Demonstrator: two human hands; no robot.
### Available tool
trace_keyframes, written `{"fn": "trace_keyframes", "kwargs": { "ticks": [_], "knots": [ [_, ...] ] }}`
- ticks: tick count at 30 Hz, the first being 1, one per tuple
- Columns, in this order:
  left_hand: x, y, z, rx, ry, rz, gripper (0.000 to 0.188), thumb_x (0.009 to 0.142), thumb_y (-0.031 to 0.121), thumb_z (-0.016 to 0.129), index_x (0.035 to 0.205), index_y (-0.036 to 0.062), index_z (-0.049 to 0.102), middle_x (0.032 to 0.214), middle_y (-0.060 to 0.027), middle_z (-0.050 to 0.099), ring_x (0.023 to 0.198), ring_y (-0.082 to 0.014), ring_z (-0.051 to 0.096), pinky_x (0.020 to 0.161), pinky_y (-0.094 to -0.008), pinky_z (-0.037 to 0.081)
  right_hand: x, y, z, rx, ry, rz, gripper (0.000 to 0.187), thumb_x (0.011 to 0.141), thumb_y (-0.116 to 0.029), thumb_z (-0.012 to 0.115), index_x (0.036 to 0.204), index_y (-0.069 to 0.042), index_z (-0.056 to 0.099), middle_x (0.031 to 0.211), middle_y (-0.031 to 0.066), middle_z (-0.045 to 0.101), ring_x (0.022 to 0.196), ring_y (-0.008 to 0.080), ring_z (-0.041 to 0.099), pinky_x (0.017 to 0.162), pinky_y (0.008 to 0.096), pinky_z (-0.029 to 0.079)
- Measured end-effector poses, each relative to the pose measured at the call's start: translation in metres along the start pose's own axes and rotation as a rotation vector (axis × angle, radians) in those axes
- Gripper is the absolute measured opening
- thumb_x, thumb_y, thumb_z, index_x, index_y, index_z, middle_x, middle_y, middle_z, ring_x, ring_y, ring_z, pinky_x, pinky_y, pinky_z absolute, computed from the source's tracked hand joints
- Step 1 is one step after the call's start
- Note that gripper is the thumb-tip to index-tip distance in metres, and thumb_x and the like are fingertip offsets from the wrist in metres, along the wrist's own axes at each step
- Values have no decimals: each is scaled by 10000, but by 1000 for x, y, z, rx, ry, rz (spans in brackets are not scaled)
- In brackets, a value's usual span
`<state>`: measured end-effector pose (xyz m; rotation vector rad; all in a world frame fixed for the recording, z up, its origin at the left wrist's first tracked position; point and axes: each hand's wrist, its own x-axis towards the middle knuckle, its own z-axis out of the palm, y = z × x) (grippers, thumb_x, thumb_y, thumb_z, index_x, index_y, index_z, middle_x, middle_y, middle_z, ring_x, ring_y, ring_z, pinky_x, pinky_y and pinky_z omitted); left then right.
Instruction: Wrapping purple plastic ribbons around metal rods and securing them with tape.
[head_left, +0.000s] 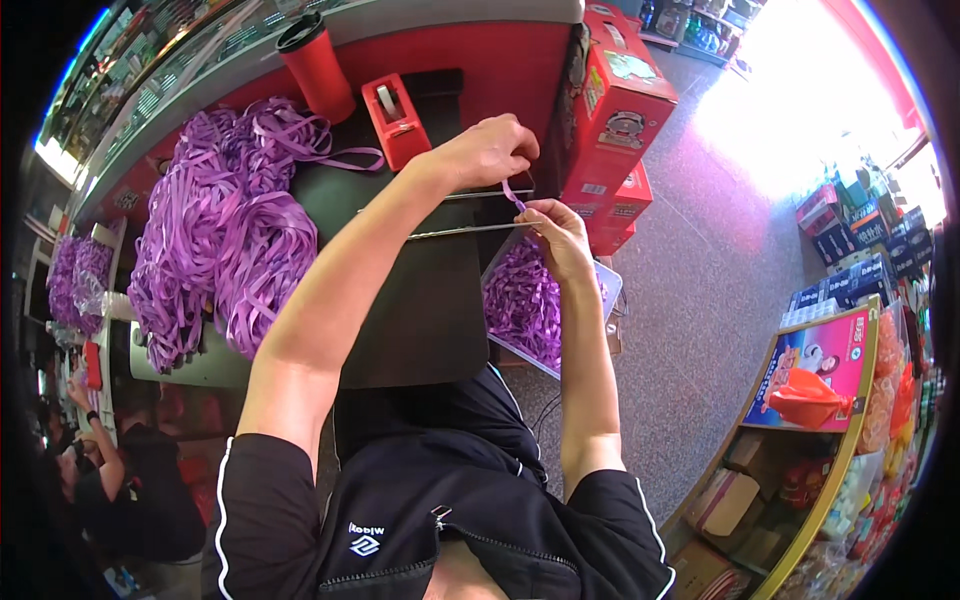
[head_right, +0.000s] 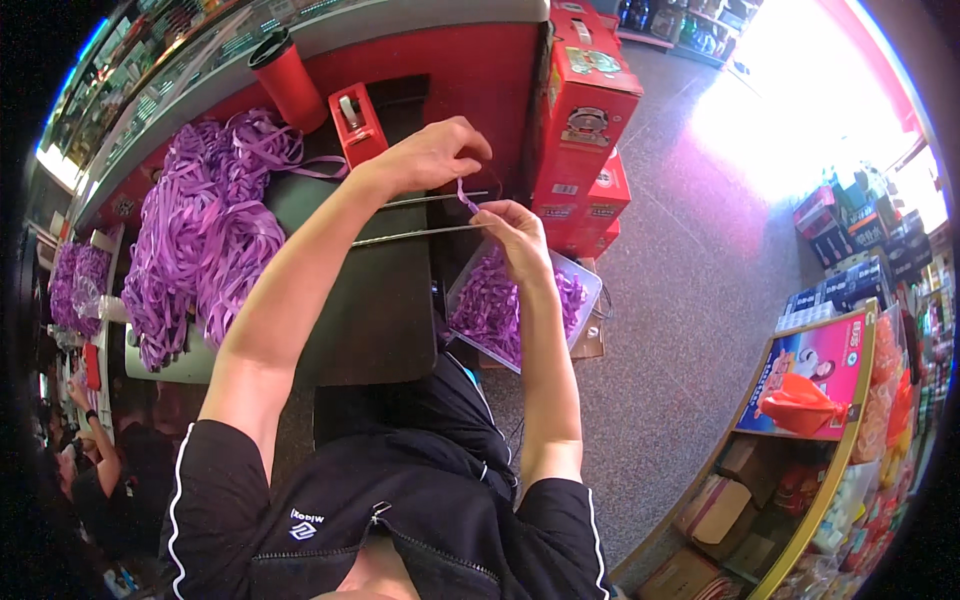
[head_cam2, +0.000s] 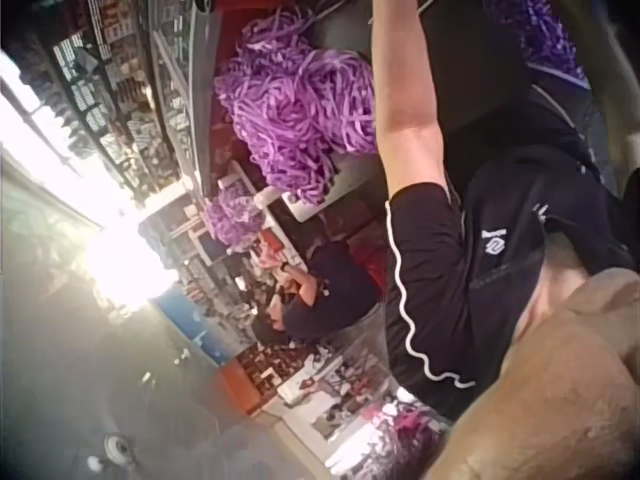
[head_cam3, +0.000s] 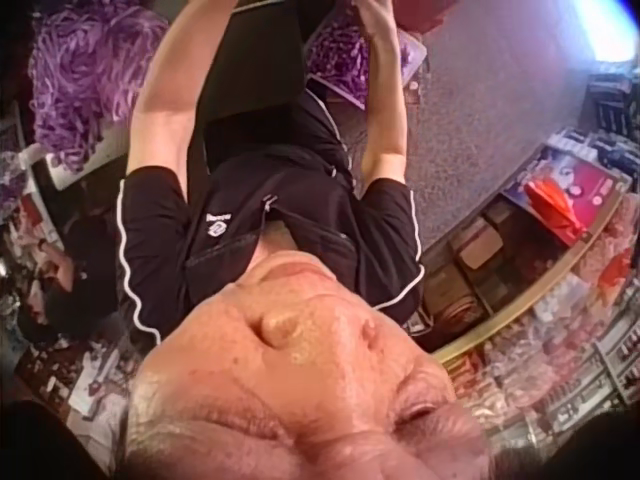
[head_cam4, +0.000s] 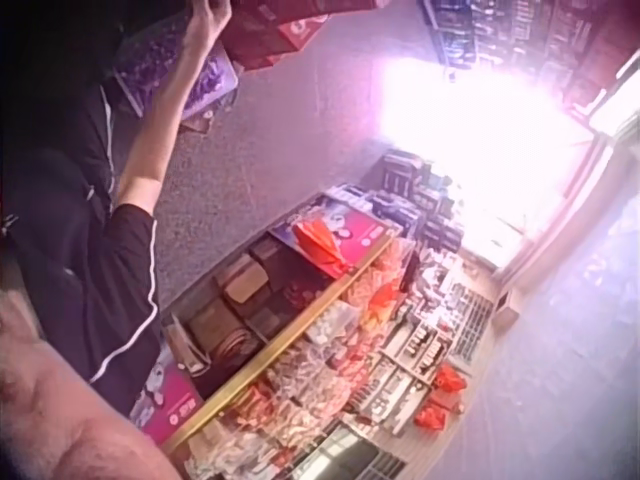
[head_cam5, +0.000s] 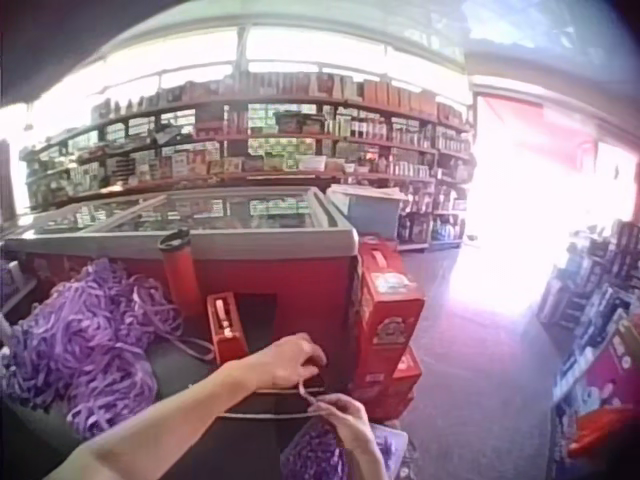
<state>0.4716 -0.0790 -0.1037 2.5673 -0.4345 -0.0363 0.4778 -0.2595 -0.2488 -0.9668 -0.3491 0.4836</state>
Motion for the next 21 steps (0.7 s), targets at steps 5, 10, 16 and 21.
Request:
{"fn": "trace_keyframes", "kwargs": {
  "ticks": [5, 10, 16, 21],
  "knots": [
    [-38, 16, 9, -166, 263, -199, 210, 817, 144, 626, 955, -4, 681, 917, -164, 650, 872, -289, 649, 805, -367, 496, 0, 21, 14, 7, 68, -57, 122, 881, -86, 661, 983, -20, 643, 867, 80, 687, 756, 105, 639, 655, 196, 482],
    [-55, 3, 38, -46, 456, -236, 191, 797, 155, 648, 904, 3, 694, 901, -165, 656, 876, -309, 646, 786, -379, 493, -2, 30, 38, 136, 152, -79, 166, 881, -118, 669, 987, 6, 640, 862, 62, 678, 695, 59, 577, 611, 172, 433],
    [-59, -10, 48, -138, 444, -183, 185, 800, 155, 652, 906, 11, 702, 946, -136, 667, 924, -306, 633, 817, -373, 485, -8, 37, 55, 194, 208, -73, 163, 903, -142, 652, 984, -2, 638, 834, 36, 661, 657, 56, 553, 590, 176, 426],
    [-60, -24, 54, -89, 448, -78, 185, 824, 188, 628, 909, 56, 725, 1009, -90, 672, 1053, -280, 578, 922, -384, 420, -8, 27, 48, -185, 294, -206, 215, 910, -135, 628, 1066, 13, 635, 887, 12, 650, 746, 59, 551, 669, 195, 441]
  ]
}}
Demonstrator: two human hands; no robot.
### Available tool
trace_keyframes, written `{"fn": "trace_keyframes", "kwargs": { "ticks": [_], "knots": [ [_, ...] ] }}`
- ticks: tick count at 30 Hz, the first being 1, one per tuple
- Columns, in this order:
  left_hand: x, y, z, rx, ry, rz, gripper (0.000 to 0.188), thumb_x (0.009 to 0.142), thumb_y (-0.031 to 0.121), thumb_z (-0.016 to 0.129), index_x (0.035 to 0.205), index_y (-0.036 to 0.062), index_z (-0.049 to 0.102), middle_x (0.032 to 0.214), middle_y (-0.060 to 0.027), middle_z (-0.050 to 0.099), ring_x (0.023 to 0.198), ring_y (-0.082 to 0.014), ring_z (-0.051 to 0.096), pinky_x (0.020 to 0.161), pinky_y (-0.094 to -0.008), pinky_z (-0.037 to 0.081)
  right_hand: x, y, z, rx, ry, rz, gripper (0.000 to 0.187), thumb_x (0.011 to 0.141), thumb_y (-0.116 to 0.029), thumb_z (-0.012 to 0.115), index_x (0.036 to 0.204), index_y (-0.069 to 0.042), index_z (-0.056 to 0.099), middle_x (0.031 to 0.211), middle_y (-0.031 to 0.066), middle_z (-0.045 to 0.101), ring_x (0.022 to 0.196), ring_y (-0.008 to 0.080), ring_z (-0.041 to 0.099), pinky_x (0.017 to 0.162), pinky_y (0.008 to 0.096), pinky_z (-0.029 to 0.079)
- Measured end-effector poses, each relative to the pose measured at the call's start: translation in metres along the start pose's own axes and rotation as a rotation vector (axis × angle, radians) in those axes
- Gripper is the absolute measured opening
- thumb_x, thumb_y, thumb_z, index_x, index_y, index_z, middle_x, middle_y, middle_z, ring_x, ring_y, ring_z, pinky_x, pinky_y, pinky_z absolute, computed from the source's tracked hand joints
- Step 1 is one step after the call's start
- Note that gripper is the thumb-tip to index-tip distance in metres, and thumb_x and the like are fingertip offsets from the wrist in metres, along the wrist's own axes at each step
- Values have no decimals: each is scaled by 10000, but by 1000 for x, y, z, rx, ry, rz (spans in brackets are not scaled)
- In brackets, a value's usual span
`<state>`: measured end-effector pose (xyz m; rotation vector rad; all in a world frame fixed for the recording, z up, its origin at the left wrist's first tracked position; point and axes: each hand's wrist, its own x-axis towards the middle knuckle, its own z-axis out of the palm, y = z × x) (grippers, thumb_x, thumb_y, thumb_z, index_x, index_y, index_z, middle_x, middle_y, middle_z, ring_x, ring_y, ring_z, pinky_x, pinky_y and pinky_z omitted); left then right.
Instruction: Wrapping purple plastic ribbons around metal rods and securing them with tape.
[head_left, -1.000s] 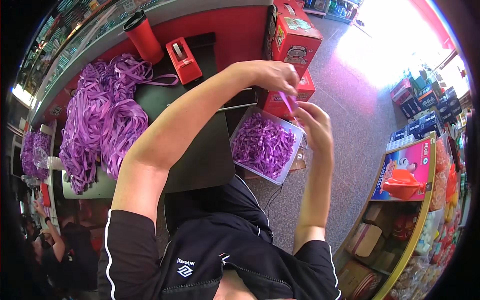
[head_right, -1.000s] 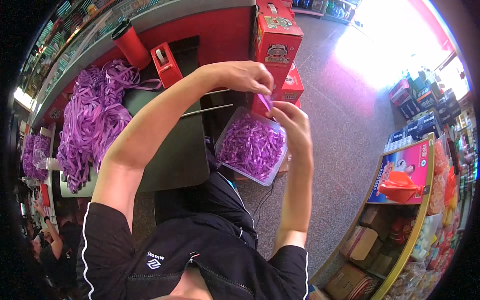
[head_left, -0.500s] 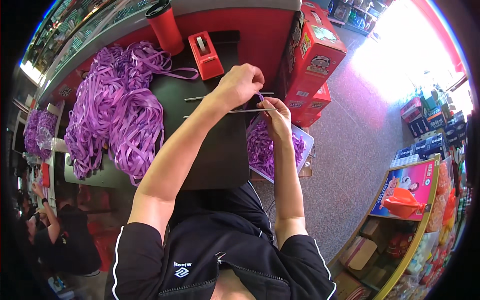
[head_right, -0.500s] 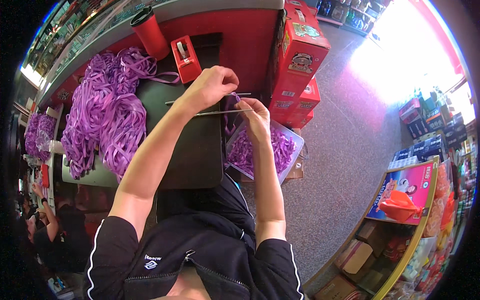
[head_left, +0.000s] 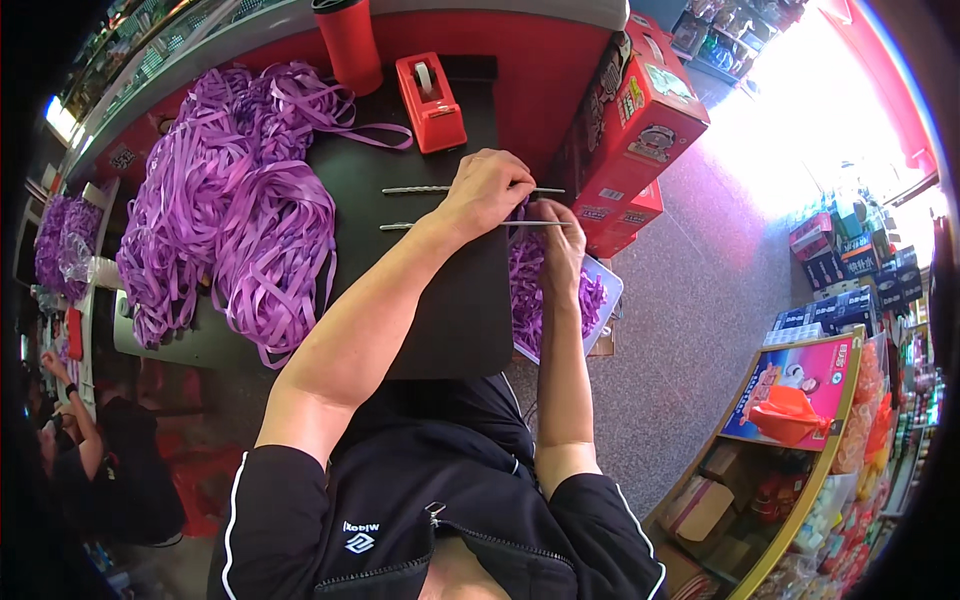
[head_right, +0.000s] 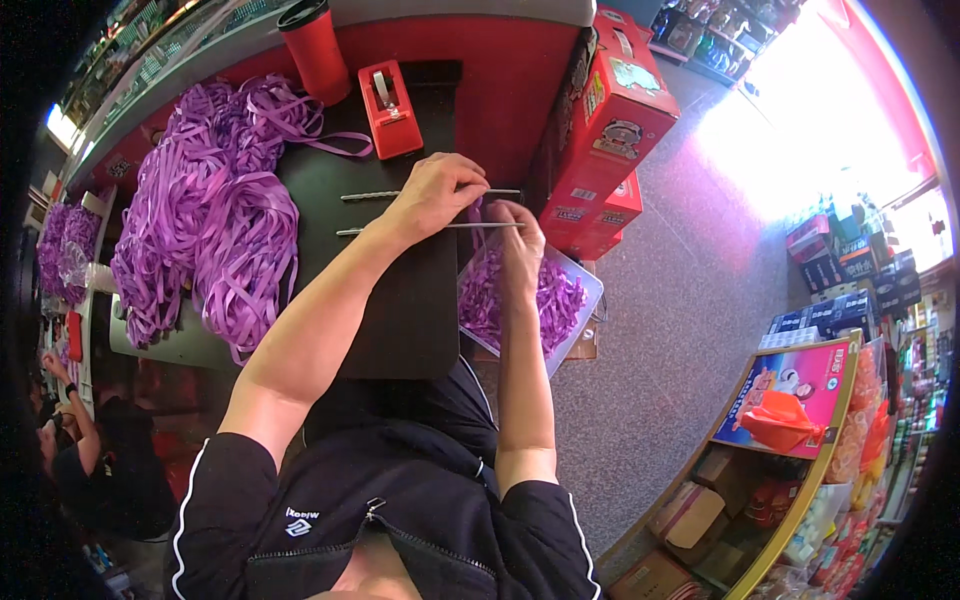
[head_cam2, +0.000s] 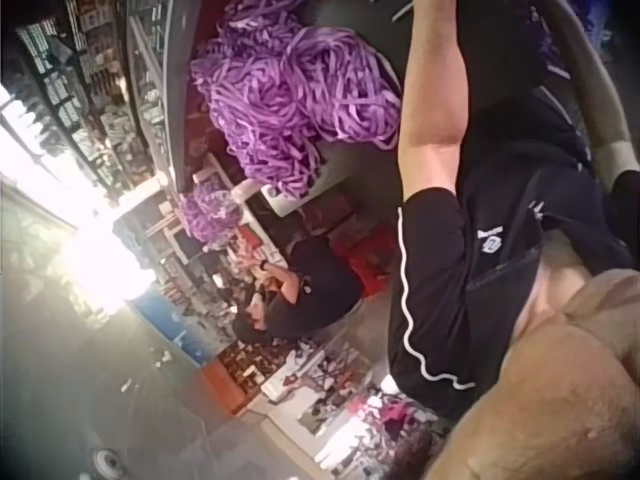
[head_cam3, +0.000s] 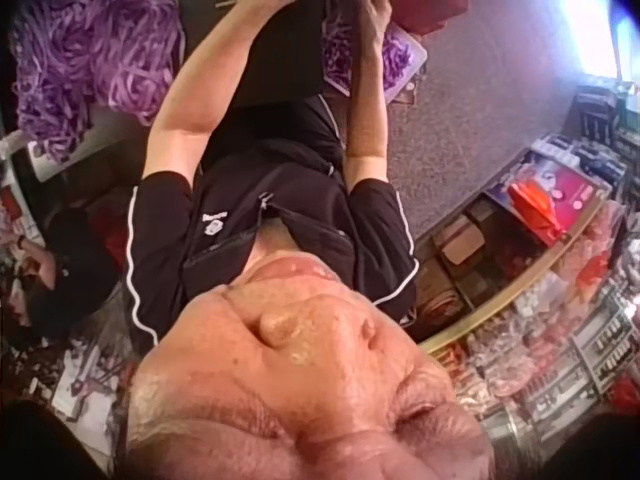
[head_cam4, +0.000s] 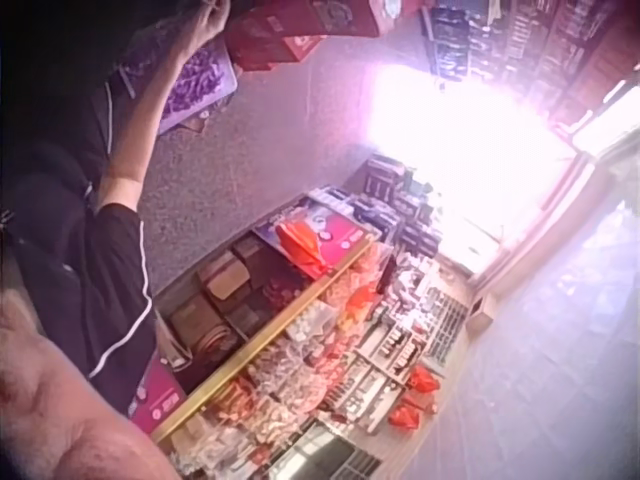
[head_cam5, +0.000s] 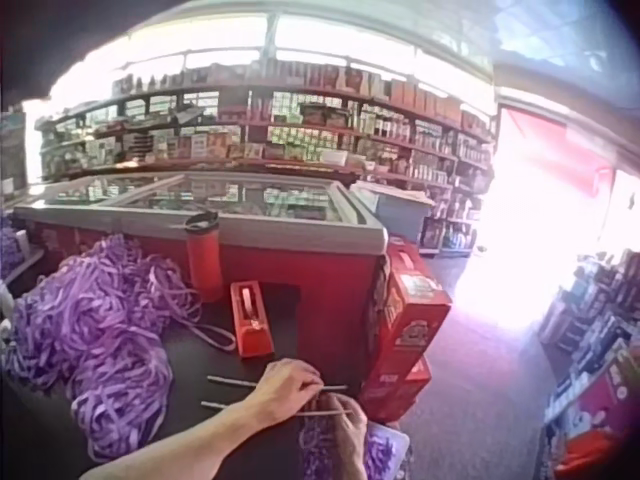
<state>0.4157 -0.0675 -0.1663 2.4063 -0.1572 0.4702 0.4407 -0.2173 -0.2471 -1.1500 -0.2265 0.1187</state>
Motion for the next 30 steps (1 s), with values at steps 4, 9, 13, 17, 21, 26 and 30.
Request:
{"fn": "trace_keyframes", "kwargs": {
  "ticks": [4, 9, 13, 17, 21, 26, 30],
  "knots": [
    [2, -4, 4, 35, -3, 27, 204, 848, 228, 591, 912, 103, 739, 1088, -75, 653, 1119, -271, 539, 988, -404, 355, 10, -10, 3, -105, -113, -28, 259, 890, -78, 611, 1131, 14, 608, 953, 15, 645, 837, 58, 562, 734, 196, 443],
    [1, -4, 4, 31, -2, 12, 209, 846, 230, 589, 923, 107, 738, 1130, -80, 629, 1127, -276, 530, 991, -398, 354, 25, 5, -5, -229, -298, 38, 256, 917, -109, 593, 1140, 17, 601, 1003, 28, 637, 876, 82, 578, 749, 221, 453],
    [1, -5, 5, -12, 40, 1, 199, 831, 230, 608, 916, 99, 732, 1152, -100, 613, 1128, -284, 524, 986, -396, 360, 22, 5, -4, -326, -229, 41, 217, 896, -110, 625, 1073, 13, 659, 864, -4, 657, 768, 56, 562, 674, 214, 454],
    [1, -2, 0, -55, 10, -48, 182, 811, 217, 639, 879, 68, 718, 1209, -140, 576, 1135, -316, 520, 967, -400, 392, 18, 5, -13, -432, -167, -17, 207, 897, -130, 629, 1034, 17, 677, 845, 21, 683, 778, 65, 581, 693, 229, 464],
    [-2, -6, -1, -46, 30, -40, 185, 814, 217, 643, 871, 58, 718, 1222, -141, 573, 1147, -319, 516, 972, -393, 399, 12, -2, -10, -482, -148, -79, 217, 883, -135, 642, 1035, 16, 674, 855, 55, 698, 798, 83, 605, 725, 243, 476],
    [0, -3, -2, -105, 9, -56, 172, 809, 200, 671, 864, 44, 719, 1240, -143, 568, 1142, -314, 527, 953, -385, 426, 11, 12, -23, -490, -122, -90, 213, 866, -129, 651, 1034, 1, 675, 839, 56, 699, 763, 89, 612, 702, 253, 486],
    [-1, 0, 0, -74, 14, -55, 175, 802, 198, 685, 869, 40, 717, 1233, -142, 573, 1123, -314, 539, 939, -380, 436, 7, 29, -33, -670, -91, -85, 231, 830, -140, 676, 1032, -29, 682, 821, 112, 704, 730, 133, 652, 683, 288, 501]
  ]
}}
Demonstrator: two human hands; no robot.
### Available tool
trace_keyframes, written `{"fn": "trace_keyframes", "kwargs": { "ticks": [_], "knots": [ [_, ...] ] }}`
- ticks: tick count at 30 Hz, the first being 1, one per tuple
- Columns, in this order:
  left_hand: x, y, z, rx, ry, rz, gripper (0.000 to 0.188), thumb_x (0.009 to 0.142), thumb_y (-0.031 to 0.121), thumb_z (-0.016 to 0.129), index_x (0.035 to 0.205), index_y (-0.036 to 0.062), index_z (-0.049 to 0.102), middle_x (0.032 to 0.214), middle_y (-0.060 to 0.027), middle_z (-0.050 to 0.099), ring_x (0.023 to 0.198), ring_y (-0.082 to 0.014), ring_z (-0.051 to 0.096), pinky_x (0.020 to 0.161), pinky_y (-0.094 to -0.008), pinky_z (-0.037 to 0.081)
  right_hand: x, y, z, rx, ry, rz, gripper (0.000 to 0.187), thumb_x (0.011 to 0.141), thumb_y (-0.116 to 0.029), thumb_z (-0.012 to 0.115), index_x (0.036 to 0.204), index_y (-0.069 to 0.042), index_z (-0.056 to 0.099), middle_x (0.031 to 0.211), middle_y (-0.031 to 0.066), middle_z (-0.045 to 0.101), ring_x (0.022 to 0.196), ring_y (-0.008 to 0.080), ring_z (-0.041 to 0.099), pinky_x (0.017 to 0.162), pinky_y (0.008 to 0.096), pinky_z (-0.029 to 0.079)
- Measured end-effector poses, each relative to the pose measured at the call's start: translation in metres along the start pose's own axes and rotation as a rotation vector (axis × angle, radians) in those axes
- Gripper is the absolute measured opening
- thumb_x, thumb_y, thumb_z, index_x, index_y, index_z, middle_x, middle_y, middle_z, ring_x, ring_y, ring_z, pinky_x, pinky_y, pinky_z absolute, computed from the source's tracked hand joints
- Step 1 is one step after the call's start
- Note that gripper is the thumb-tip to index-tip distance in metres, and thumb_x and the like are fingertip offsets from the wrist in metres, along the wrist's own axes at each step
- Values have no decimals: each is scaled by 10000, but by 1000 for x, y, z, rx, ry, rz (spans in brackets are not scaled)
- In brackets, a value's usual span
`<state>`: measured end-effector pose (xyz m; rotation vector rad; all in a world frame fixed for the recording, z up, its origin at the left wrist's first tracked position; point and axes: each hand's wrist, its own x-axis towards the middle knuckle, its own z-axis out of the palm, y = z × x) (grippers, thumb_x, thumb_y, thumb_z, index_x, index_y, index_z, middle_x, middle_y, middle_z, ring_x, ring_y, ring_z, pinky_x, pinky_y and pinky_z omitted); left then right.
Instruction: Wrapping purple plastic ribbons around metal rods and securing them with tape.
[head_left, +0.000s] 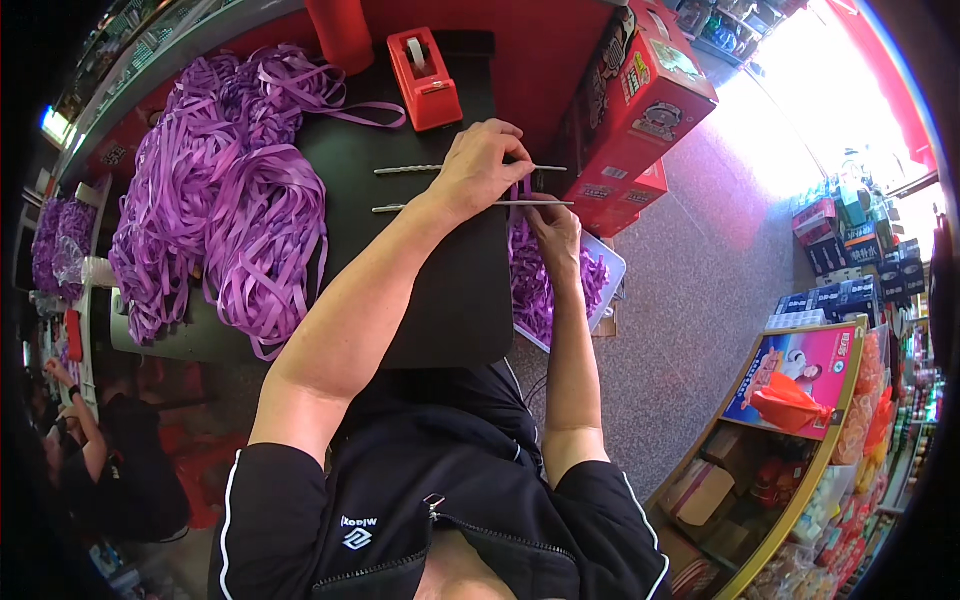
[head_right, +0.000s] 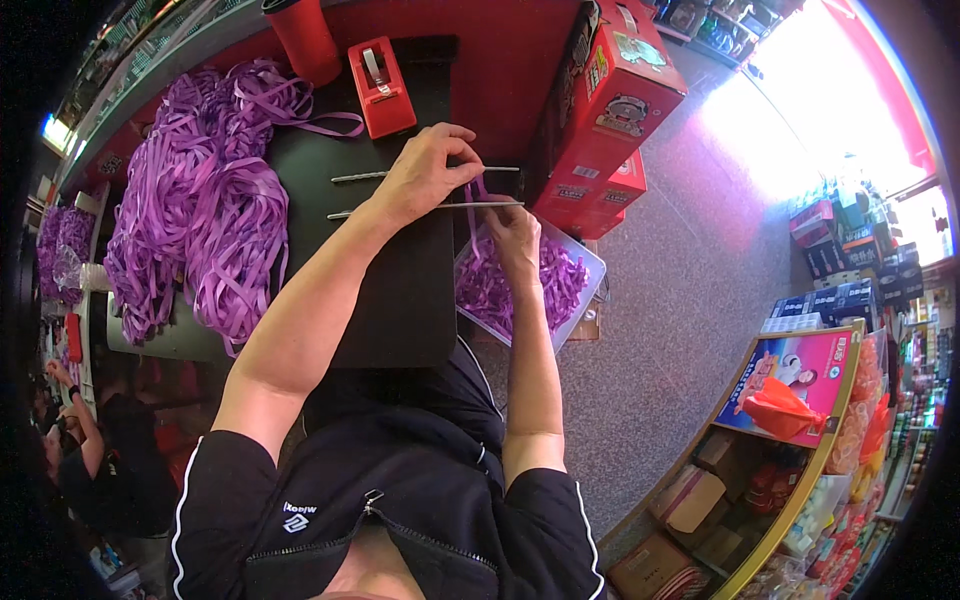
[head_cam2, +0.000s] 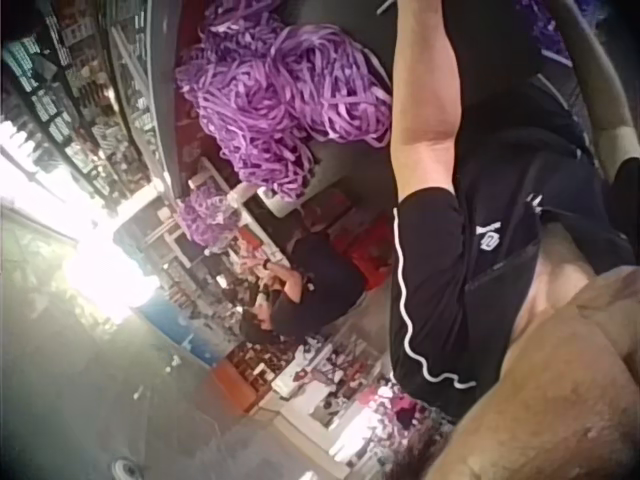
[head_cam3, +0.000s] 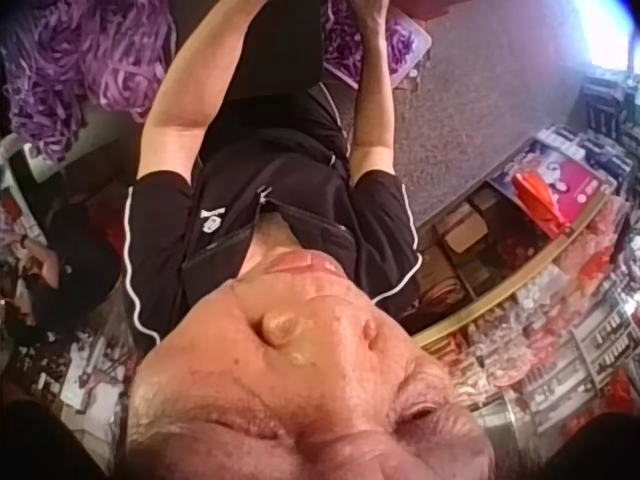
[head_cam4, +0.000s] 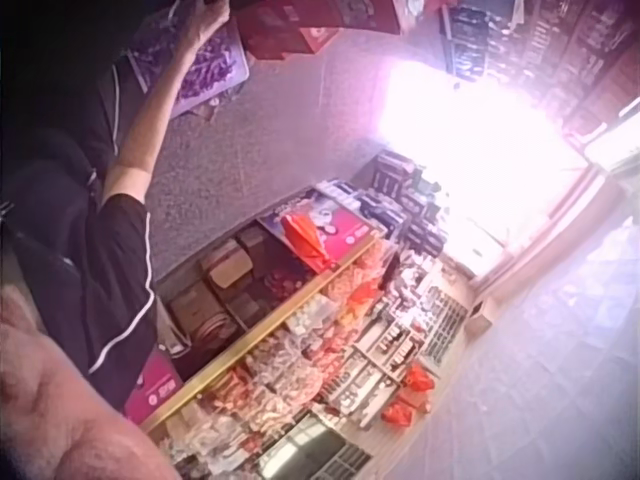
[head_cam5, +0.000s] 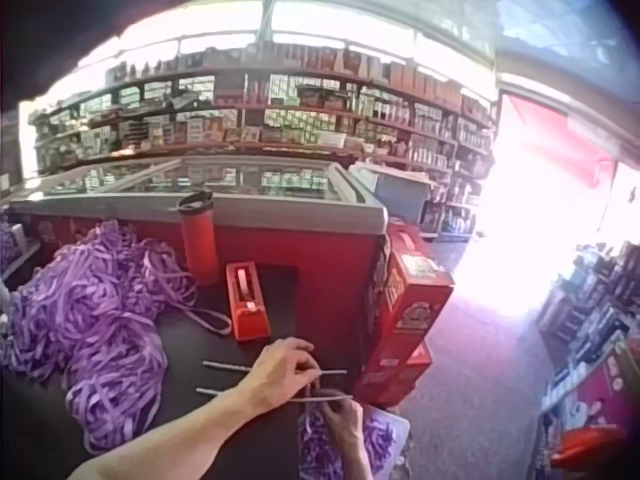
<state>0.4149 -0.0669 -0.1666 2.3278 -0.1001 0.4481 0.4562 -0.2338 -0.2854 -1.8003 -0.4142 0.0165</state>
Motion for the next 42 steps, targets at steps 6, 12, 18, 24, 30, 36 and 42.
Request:
{"fn": "trace_keyframes", "kwargs": {
  "ticks": [6, 12, 18, 24, 30, 36, 42],
  "knots": [
    [0, 0, 2, 24, 20, -25, 207, 803, 225, 688, 868, 30, 711, 1200, -122, 601, 1104, -304, 550, 945, -377, 428, -14, 27, -1, -205, -70, 56, 241, 842, -249, 658, 996, -71, 710, 897, 145, 702, 833, 256, 693, 741, 345, 519],
    [1, 1, 6, 51, 26, -5, 221, 811, 243, 687, 880, 35, 708, 1198, -111, 607, 1103, -296, 554, 951, -379, 422, -38, 106, 6, -261, -106, 168, 245, 826, -244, 665, 1011, -90, 714, 909, 117, 712, 860, 219, 689, 776, 327, 519],
    [1, -2, 6, 40, 17, -17, 216, 815, 235, 685, 892, 35, 709, 1208, -110, 605, 1114, -281, 557, 958, -365, 416, -60, 143, 18, -310, -7, 249, 241, 823, -260, 659, 993, -98, 715, 908, 119, 711, 858, 231, 689, 787, 346, 522],
    [1, 0, 4, 64, -1, -36, 211, 820, 227, 681, 896, 32, 708, 1207, -104, 607, 1110, -264, 569, 954, -353, 419, -74, 160, 31, -294, 45, 342, 233, 814, -261, 681, 967, -88, 709, 871, 121, 710, 823, 250, 692, 742, 360, 523],
    [3, 3, 6, 79, -23, -48, 219, 842, 232, 672, 920, 32, 712, 1224, -96, 599, 1119, -252, 563, 961, -343, 413, -82, 172, 39, -145, 121, 274, 177, 826, -210, 684, 948, -82, 688, 827, 106, 700, 773, 245, 680, 717, 348, 513],
    [3, 3, 6, 80, -36, -55, 225, 855, 238, 667, 943, 36, 715, 1244, -100, 587, 1151, -246, 542, 982, -347, 398, -94, 171, 35, -217, 143, 26, 136, 846, -113, 644, 975, -71, 629, 865, 100, 658, 791, 284, 650, 700, 372, 505],
    [4, 1, 6, 81, -44, -57, 236, 860, 242, 661, 959, 34, 714, 1265, -106, 575, 1161, -253, 536, 990, -345, 392, -111, 164, 27, -322, 16, -181, 159, 843, -60, 618, 991, -79, 673, 949, 102, 646, 902, 303, 622, 772, 387, 491]
  ]
}}
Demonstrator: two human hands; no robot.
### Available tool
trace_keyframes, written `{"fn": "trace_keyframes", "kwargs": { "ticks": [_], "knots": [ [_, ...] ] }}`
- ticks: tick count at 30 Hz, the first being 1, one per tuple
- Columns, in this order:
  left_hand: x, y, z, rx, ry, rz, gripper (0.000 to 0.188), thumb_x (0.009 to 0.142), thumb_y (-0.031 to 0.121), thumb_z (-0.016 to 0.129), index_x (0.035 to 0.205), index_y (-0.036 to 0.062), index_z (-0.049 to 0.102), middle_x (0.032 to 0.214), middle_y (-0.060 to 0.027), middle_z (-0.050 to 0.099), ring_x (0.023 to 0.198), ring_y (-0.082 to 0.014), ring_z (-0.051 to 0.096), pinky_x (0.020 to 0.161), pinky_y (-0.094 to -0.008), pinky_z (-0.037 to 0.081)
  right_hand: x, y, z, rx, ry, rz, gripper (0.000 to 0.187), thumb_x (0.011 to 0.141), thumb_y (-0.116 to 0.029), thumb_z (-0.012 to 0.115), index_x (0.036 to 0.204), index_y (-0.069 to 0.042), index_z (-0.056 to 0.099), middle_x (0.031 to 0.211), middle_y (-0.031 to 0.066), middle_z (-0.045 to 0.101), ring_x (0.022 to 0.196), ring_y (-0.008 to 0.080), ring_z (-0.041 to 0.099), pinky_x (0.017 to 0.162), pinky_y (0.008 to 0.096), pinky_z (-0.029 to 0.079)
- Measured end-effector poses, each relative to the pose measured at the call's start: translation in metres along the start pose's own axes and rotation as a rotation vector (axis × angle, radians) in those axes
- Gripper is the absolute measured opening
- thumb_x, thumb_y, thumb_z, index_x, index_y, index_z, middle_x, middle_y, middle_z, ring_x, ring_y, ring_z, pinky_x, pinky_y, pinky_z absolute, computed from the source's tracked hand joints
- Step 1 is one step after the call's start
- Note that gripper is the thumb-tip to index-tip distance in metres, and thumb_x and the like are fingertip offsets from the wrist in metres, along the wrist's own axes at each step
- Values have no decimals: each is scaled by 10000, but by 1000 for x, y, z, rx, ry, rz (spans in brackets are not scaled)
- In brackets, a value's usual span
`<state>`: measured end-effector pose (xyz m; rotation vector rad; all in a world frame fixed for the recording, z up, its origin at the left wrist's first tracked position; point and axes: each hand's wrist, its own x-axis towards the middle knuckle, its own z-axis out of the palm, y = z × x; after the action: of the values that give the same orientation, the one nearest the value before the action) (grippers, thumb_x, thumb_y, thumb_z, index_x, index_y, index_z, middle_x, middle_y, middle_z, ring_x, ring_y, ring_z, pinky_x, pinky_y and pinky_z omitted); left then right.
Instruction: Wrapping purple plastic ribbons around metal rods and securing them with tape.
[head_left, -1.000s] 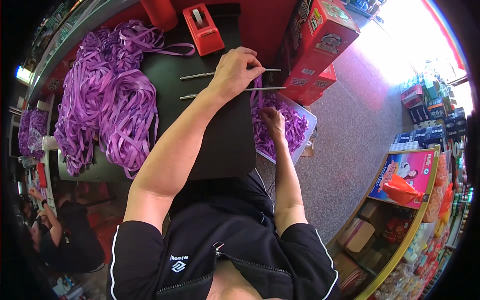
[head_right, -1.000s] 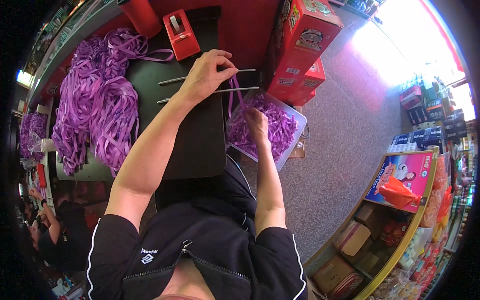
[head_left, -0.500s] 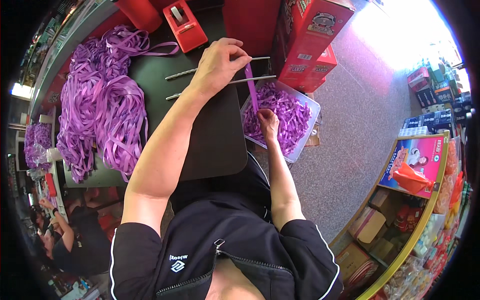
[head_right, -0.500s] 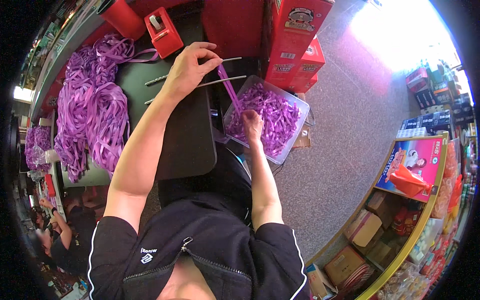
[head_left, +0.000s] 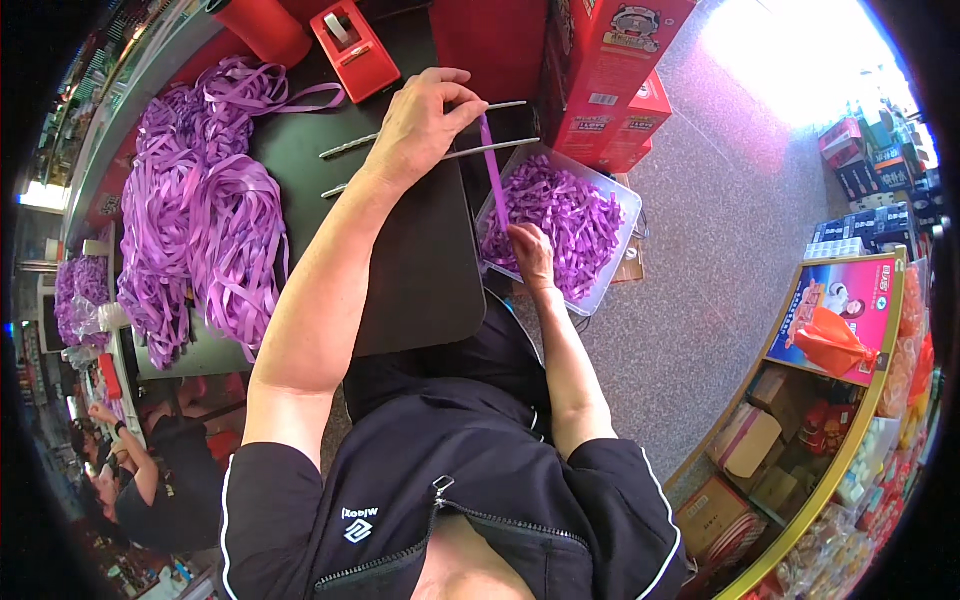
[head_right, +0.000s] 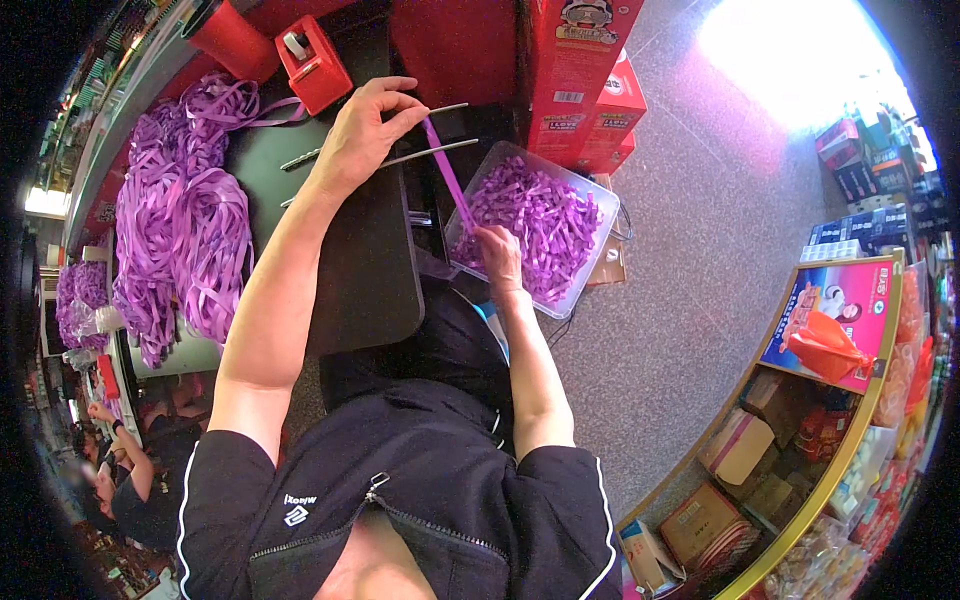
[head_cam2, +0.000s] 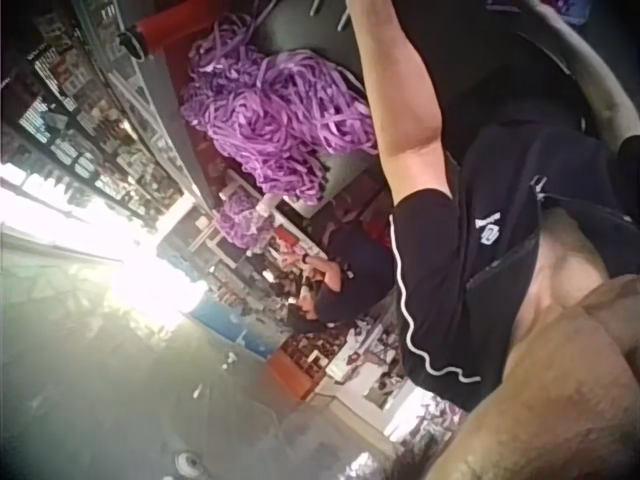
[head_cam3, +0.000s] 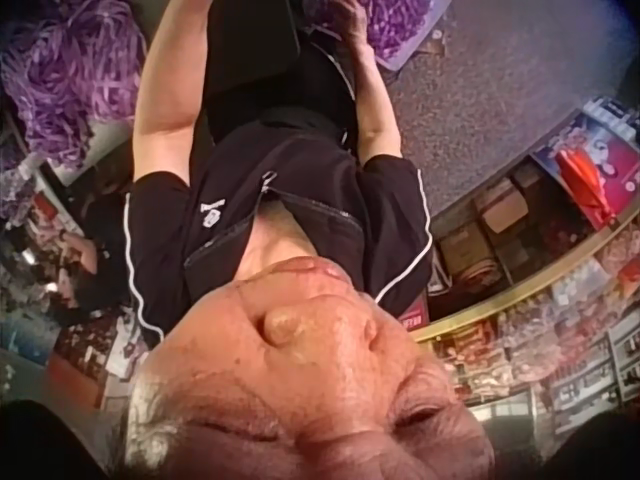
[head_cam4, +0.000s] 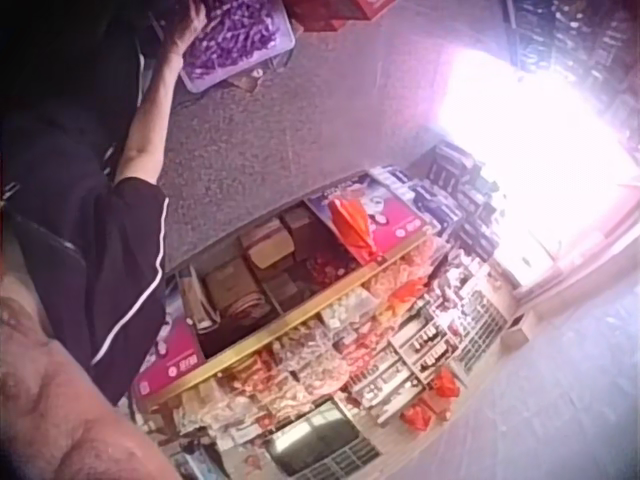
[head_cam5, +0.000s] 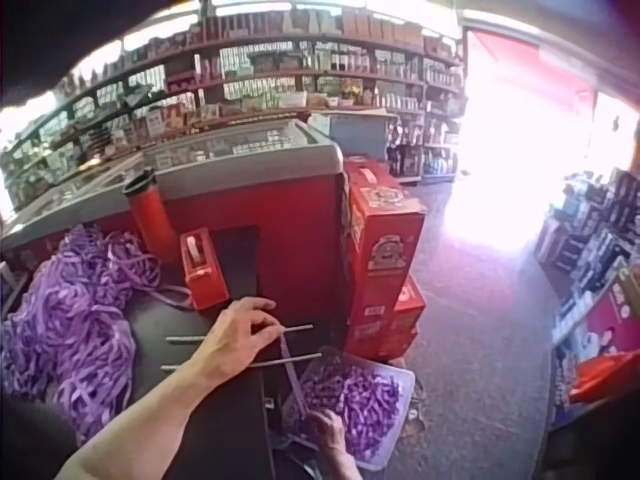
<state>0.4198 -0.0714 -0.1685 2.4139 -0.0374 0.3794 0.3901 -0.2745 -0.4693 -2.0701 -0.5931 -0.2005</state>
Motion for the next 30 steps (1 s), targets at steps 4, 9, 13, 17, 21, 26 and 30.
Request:
{"fn": "trace_keyframes", "kwargs": {
  "ticks": [4, 9, 13, 17, 21, 26, 30],
  "knots": [
    [0, -4, 0, 18, 6, 33, 243, 867, 250, 648, 959, 36, 714, 1276, -118, 567, 1168, -263, 532, 988, -350, 395, -18, -13, -11, 77, -31, -27, 191, 820, -99, 650, 1009, -80, 678, 934, 100, 635, 890, 297, 597, 795, 393, 466],
    [2, -7, 2, 41, 8, 73, 262, 866, 273, 617, 942, 44, 720, 1265, -148, 571, 1167, -305, 530, 981, -378, 404, -55, -39, -47, 80, -42, -5, 118, 816, -162, 699, 880, -62, 706, 924, 90, 631, 897, 286, 577, 798, 390, 463],
    [0, -14, 3, 75, 57, 96, 266, 852, 299, 622, 924, 68, 730, 1266, -137, 569, 1175, -315, 510, 993, -407, 385, -77, -87, -93, 159, -207, 9, 125, 814, -164, 702, 875, -55, 699, 919, 102, 608, 907, 283, 560, 808, 389, 450],
    [0, -13, 6, 135, 79, 100, 229, 846, 311, 630, 892, 116, 741, 1252, -115, 567, 1242, -302, 435, 1038, -427, 323, -86, -141, -155, 155, -287, -34, 113, 777, -142, 721, 846, -56, 692, 899, 90, 573, 892, 265, 541, 802, 379, 443],
    [0, -13, 10, 124, 79, 70, 230, 846, 321, 625, 875, 125, 742, 1280, -98, 546, 1277, -303, 386, 1060, -445, 285, -79, -195, -204, 176, -287, -103, 108, 713, -93, 738, 811, -78, 695, 888, 76, 564, 868, 258, 531, 773, 372, 439],
    [-2, -17, 9, 120, 99, 64, 233, 835, 331, 627, 874, 134, 745, 1278, -100, 548, 1278, -313, 384, 1065, -452, 279, -61, -230, -223, 254, -198, -227, 185, 726, -289, 731, 764, -109, 710, 840, 43, 509, 823, 224, 447, 746, 380, 362],
    [-1, -19, 11, 127, 108, 61, 227, 826, 325, 622, 878, 145, 750, 1275, -101, 550, 1277, -321, 381, 1069, -458, 274, -25, -256, -222, 306, -107, -464, 222, 715, -357, 761, 775, -147, 720, 843, 18, 552, 769, 203, 441, 683, 362, 344]
  ]
}}
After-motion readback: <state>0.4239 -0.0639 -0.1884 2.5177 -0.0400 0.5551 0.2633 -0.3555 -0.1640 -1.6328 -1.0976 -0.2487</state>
